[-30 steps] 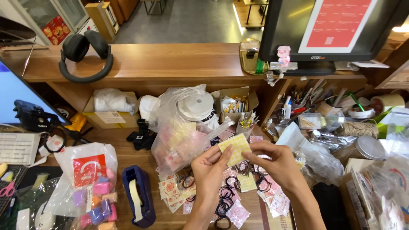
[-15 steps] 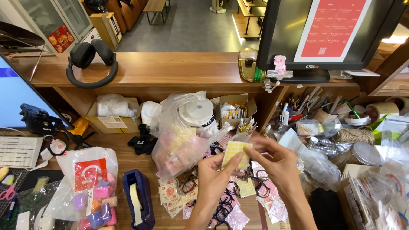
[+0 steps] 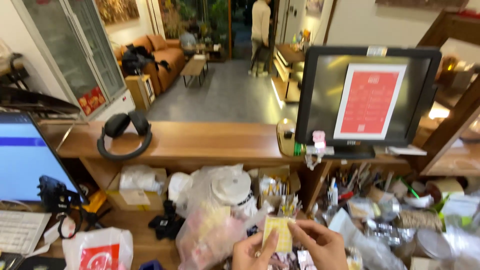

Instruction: The person repeatedly picks up small patterned paper tags and black elastic hair ties from a cluttered desk. They attach each tag to a hair tie by hand and place the finished items on the desk. The process is repeated for multiple units throughout the clip.

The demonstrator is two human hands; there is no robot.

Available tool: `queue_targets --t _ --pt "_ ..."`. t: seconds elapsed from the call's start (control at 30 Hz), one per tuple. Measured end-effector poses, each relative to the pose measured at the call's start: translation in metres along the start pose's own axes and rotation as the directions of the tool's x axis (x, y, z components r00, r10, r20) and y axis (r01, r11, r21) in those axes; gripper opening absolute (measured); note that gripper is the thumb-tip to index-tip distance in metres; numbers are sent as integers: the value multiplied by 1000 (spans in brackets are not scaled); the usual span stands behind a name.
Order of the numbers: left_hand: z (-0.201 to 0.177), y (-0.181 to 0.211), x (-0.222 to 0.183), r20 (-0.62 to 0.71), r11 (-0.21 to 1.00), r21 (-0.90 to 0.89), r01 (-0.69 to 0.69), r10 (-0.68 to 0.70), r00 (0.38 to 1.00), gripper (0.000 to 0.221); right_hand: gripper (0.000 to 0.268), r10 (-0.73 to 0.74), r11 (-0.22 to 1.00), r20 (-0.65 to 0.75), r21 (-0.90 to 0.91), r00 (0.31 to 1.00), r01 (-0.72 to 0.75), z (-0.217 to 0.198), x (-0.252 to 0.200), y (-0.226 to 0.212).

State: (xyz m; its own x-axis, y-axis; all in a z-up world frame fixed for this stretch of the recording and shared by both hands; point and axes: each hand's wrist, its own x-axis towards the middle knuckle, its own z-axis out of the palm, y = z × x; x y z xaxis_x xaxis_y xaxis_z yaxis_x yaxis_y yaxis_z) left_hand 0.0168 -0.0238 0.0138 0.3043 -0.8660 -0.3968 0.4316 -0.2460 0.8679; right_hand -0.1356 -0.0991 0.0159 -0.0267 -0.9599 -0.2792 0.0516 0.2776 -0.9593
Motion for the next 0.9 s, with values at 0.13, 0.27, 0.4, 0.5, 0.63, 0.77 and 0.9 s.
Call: queue_targets --t 0.13,0.27,0.4,0.5,0.63,0.77,0.9 --pt "4 8 22 25 995 -20 -100 101 995 45 23 -66 996 93 -48 994 71 6 2 -22" --pt "14 37 22 91 941 -62 -334 338 937 42 23 -248 969 23 15 968 248 26 9 -39" --pt "23 51 25 49 864 -140 -483 493 869 36 11 -564 824 -8 56 826 564 36 21 -37" --pt "21 52 14 52 840 -141 -523 534 844 36 14 -548 836 37 -20 836 548 38 11 -41" --pt "12 47 -5 0 811 -153 -565 572 821 34 18 -515 849 120 -66 849 524 41 -9 -44" --pt "-2 36 -15 -22 829 -65 -555 555 832 34 20 -347 928 134 -94 928 361 54 -31 -50" --pt "-23 24 -23 -94 834 -57 -549 543 834 37 33 -270 963 260 84 927 257 67 -21 -32"
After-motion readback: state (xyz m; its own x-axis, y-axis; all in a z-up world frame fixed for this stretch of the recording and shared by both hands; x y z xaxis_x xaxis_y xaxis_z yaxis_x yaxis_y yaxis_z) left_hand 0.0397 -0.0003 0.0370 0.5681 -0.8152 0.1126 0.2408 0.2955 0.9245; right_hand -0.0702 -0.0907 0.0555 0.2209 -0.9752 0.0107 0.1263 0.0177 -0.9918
